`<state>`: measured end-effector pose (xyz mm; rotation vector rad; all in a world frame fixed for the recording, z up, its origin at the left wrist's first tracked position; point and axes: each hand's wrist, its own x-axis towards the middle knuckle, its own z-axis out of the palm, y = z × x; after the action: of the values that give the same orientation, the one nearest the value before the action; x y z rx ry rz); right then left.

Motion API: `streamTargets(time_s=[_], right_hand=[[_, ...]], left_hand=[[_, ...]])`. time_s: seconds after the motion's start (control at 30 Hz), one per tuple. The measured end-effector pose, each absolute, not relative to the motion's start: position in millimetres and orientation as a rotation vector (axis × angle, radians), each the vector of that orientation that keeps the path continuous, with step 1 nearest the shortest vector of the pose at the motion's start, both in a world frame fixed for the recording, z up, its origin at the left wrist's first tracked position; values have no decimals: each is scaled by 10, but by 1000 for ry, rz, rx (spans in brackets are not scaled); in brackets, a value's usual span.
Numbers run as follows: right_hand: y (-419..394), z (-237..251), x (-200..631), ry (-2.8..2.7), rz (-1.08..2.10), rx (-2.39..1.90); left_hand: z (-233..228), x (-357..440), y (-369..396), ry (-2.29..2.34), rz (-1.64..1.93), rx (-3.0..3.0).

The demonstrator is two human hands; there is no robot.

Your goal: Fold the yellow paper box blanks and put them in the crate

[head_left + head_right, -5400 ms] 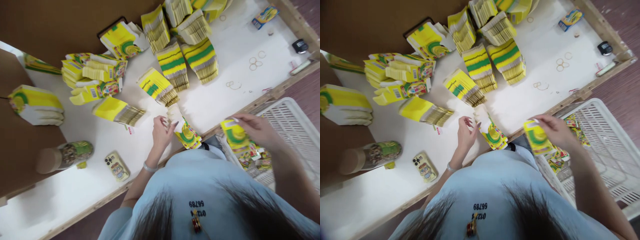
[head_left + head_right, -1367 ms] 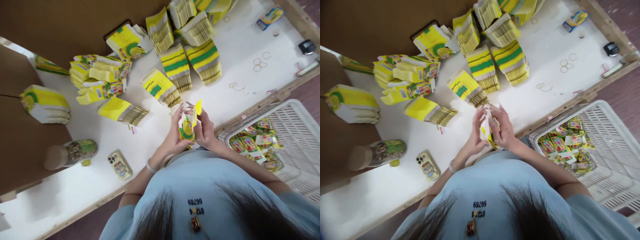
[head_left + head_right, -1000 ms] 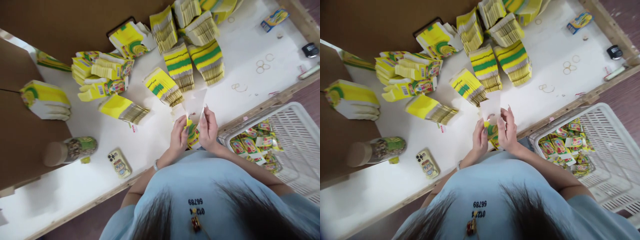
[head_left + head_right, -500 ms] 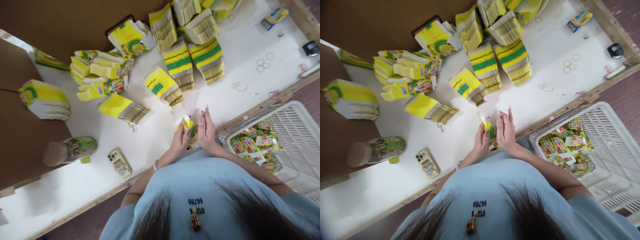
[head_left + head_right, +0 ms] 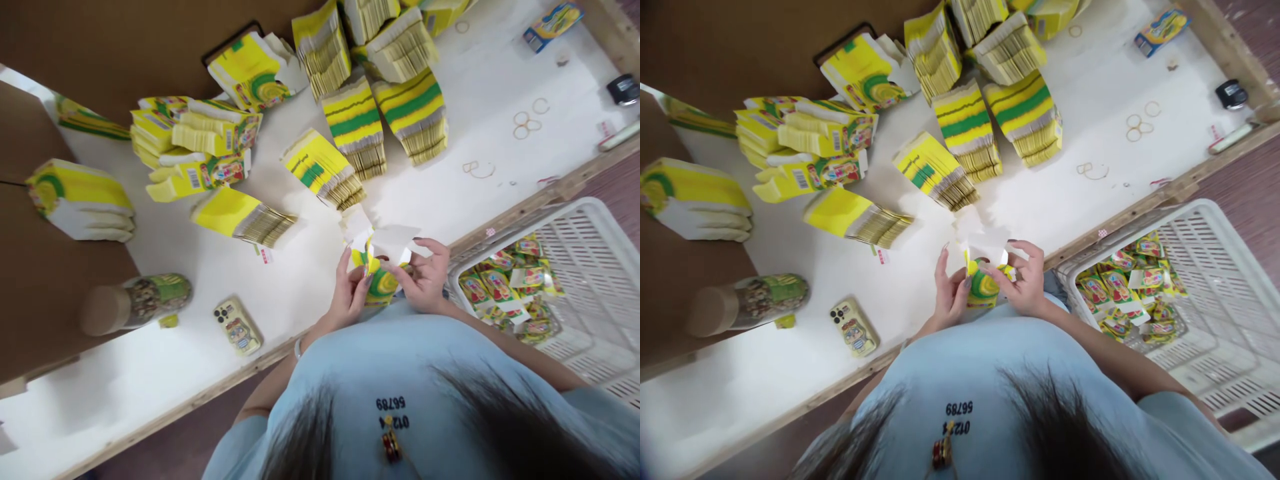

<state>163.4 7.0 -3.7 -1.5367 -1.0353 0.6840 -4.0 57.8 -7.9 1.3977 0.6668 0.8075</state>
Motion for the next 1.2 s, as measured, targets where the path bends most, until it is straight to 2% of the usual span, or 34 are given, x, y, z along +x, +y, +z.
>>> streamTargets(time_s=[0.23, 0.3, 0.5, 0.57, 0.67, 0.8, 0.93, 1.1, 1.2], right_hand=[[146, -2, 1575, -1122, 438, -1582], [191, 44, 1568, -1152, 520, -1517], [312, 98, 1613, -1159, 1089, -1394], [334, 89, 1599, -1139, 1108, -1390], [335, 54, 1588, -1140, 968, -1423], [288, -9, 1735, -1336, 932, -1318], [240, 28, 1911, -1518, 1041, -1219], [228, 201, 1818, -1272, 1439, -1324], [260, 260, 1801, -1148, 1552, -1295]], left_hand=[[-103, -68, 520, 740, 829, 1385], [-85, -124, 533, 755, 797, 1376], [20, -353, 653, 751, 562, 1374], [38, -356, 683, 744, 577, 1375], [12, -294, 687, 765, 682, 1382], [-36, -231, 676, 693, 769, 1376], [46, -242, 728, 770, 652, 1437], [197, -249, 779, 910, 580, 1476], [215, -248, 776, 910, 568, 1482]])
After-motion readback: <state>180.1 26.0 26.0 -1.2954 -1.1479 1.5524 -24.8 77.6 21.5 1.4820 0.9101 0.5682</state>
